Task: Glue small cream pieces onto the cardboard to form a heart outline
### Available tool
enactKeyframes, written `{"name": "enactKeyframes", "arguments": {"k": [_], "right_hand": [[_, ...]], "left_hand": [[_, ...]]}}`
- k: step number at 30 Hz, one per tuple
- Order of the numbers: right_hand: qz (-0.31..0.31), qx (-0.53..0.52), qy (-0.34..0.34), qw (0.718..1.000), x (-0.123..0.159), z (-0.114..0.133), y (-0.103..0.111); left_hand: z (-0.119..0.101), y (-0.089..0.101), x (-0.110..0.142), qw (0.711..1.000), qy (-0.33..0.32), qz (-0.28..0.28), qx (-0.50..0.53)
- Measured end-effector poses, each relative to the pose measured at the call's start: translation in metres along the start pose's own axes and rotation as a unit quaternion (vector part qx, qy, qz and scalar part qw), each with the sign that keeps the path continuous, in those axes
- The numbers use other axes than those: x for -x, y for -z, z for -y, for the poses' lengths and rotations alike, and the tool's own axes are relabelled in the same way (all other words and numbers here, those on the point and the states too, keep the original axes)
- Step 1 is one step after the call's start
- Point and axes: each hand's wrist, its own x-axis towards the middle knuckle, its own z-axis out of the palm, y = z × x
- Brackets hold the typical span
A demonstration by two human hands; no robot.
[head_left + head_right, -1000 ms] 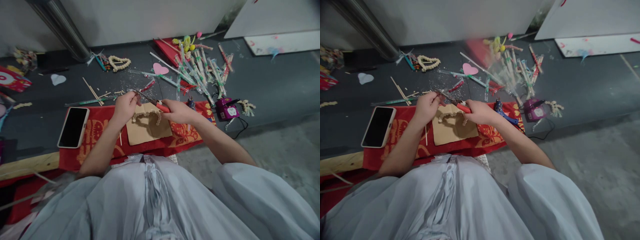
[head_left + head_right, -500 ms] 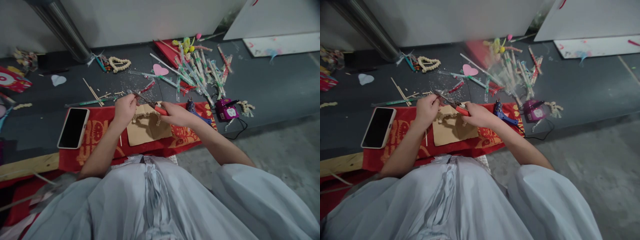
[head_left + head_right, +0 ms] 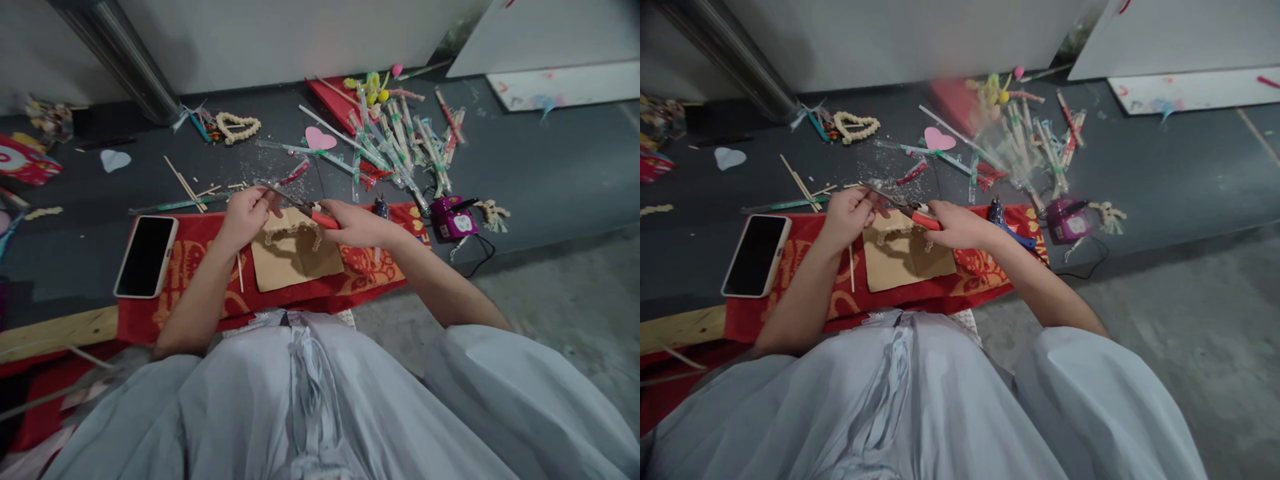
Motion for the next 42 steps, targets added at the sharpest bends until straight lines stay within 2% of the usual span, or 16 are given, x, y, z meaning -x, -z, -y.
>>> {"name": "enactKeyframes", "arguments": {"k": [6,13,19,26,32,35,37,40,42], "right_hand": [[-0.021,0.017,-0.014,1.0,0.001,0.006,0.0],[-0.038,0.046,-0.04,0.997,0.004,0.015,-0.002],[-0.098,0.041,-0.122,0.987,-0.002,0.017,-0.01],[-0.062,0.04,-0.154,0.985,-0.006,0.007,-0.012],[-0.04,0.032,-0.176,0.983,-0.005,0.004,-0.012],[-0.039,0.025,-0.175,0.983,-0.004,0.002,-0.013],[-0.042,0.015,-0.176,0.983,-0.005,0.001,-0.013],[-0.051,-0.006,-0.169,0.984,-0.006,-0.001,-0.015],[-0.055,-0.014,-0.164,0.985,-0.006,0.0,-0.016]], "left_hand": [[0.002,0.002,-0.001,1.0,0.004,0.003,-0.006],[0.001,-0.002,0.0,0.998,-0.008,-0.035,-0.055],[-0.007,-0.009,0.002,0.995,-0.045,-0.056,-0.072],[-0.009,-0.004,0.002,0.993,0.031,-0.061,-0.098],[-0.001,0.004,0.001,0.984,0.096,-0.034,-0.147],[0.003,0.014,0.001,0.977,0.108,-0.025,-0.183],[0.008,0.027,-0.004,0.963,0.116,-0.024,-0.241],[0.021,0.06,-0.025,0.922,0.161,-0.035,-0.351],[0.035,0.088,-0.047,0.888,0.2,-0.082,-0.406]]}}
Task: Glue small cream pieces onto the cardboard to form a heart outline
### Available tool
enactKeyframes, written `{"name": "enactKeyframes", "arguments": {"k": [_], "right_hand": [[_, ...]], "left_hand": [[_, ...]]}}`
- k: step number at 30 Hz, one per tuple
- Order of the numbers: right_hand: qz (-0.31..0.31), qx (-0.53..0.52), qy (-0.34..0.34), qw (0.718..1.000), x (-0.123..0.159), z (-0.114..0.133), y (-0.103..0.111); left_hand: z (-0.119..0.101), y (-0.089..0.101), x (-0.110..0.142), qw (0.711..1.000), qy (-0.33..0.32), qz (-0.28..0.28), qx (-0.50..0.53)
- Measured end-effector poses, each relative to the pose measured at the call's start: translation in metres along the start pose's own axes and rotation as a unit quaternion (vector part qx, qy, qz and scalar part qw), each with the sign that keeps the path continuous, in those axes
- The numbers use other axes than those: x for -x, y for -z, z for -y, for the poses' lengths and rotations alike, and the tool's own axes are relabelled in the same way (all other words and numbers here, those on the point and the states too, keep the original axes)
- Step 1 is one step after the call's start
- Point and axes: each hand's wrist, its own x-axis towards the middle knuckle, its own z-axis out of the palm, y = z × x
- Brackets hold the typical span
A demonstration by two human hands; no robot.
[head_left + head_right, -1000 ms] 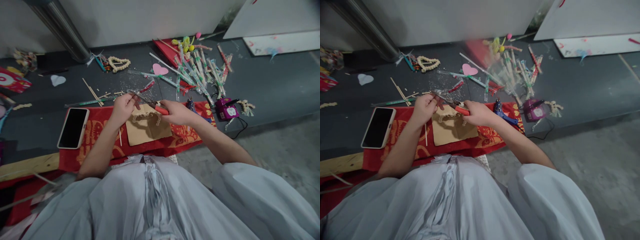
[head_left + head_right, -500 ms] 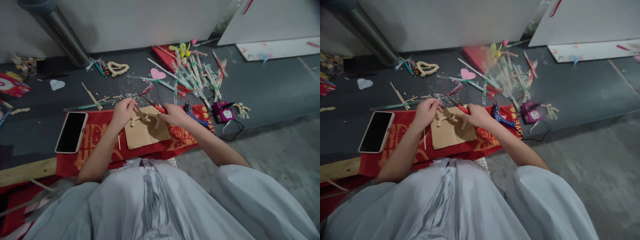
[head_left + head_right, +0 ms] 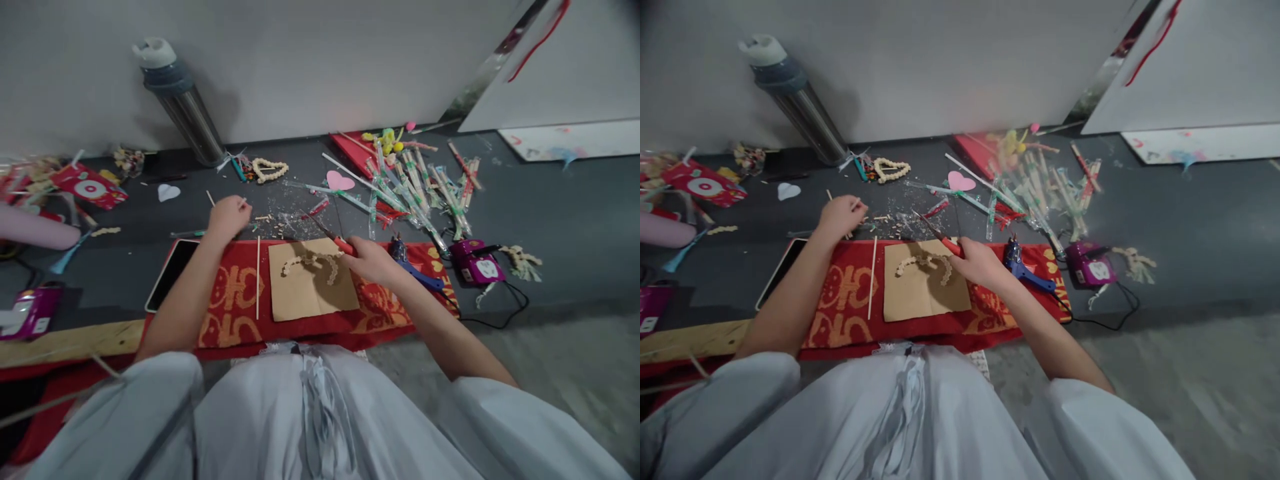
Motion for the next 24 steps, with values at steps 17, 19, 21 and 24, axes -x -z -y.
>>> {"name": "enactKeyframes", "arguments": {"k": [17,19,21,24], "right_hand": [[0.04,0.003,-0.012,0.999,0.0,0.006,-0.001],[0.04,0.002,-0.015,0.999,0.0,0.005,-0.001],[0.039,-0.006,-0.017,0.999,0.001,0.005,-0.001],[0.04,-0.02,-0.019,0.999,0.003,0.005,-0.002]], "left_hand": [[0.056,-0.004,-0.129,0.995,0.063,-0.062,-0.049],[0.057,-0.003,-0.13,0.995,0.058,-0.062,-0.051],[0.058,-0.003,-0.132,0.996,0.052,-0.055,-0.052],[0.057,-0.001,-0.133,0.996,0.053,-0.045,-0.056]]}}
